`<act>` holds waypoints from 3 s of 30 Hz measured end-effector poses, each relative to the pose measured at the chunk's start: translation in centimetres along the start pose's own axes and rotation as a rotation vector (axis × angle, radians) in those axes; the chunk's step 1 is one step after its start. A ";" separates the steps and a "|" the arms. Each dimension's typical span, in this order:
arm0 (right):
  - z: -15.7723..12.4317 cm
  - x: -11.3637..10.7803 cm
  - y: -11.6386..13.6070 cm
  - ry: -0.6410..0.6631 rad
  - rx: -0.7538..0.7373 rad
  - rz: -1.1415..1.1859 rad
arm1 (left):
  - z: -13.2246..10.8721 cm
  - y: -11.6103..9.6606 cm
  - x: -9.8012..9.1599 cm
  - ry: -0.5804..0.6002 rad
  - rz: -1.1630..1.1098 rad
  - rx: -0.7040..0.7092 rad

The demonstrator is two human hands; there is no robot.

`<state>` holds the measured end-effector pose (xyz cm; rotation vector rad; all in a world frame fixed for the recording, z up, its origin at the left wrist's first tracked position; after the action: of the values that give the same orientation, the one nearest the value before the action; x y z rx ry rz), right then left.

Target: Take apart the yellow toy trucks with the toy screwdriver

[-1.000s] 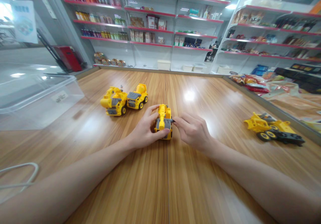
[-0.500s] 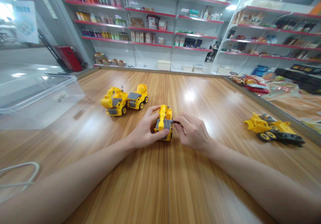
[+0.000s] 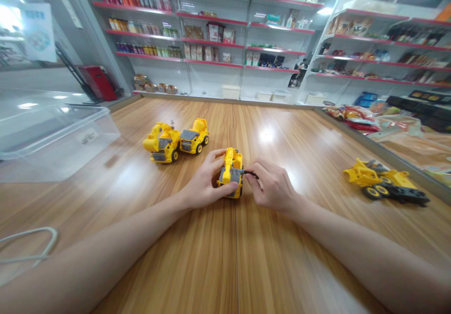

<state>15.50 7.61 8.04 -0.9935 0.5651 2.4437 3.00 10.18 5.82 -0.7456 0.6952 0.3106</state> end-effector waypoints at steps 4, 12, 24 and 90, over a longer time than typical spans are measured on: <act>-0.2 0.0 -0.3 -0.007 0.011 -0.002 | 0.0 0.2 0.1 0.009 0.001 -0.007; -0.2 -0.2 -0.2 -0.027 0.007 -0.004 | -0.1 0.2 0.2 0.010 -0.006 -0.009; -0.3 -0.2 -0.1 -0.060 -0.014 0.020 | -0.1 0.4 0.1 0.012 -0.029 -0.021; -1.1 3.8 1.5 0.318 -0.177 0.147 | -0.7 6.3 -0.2 -0.320 -0.511 -0.423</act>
<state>12.84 6.74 4.85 -1.4777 0.5476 2.5131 -0.57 14.08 2.34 -1.2125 0.1169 0.1003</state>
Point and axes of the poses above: each hand's wrist, its own z-axis towards the middle knuckle, its own x-axis out of the palm, y = z × x, the point moved 10 cm from there along z, towards the middle knuckle, and after that the axes turned 7 degrees about z, right-handed, at the moved point
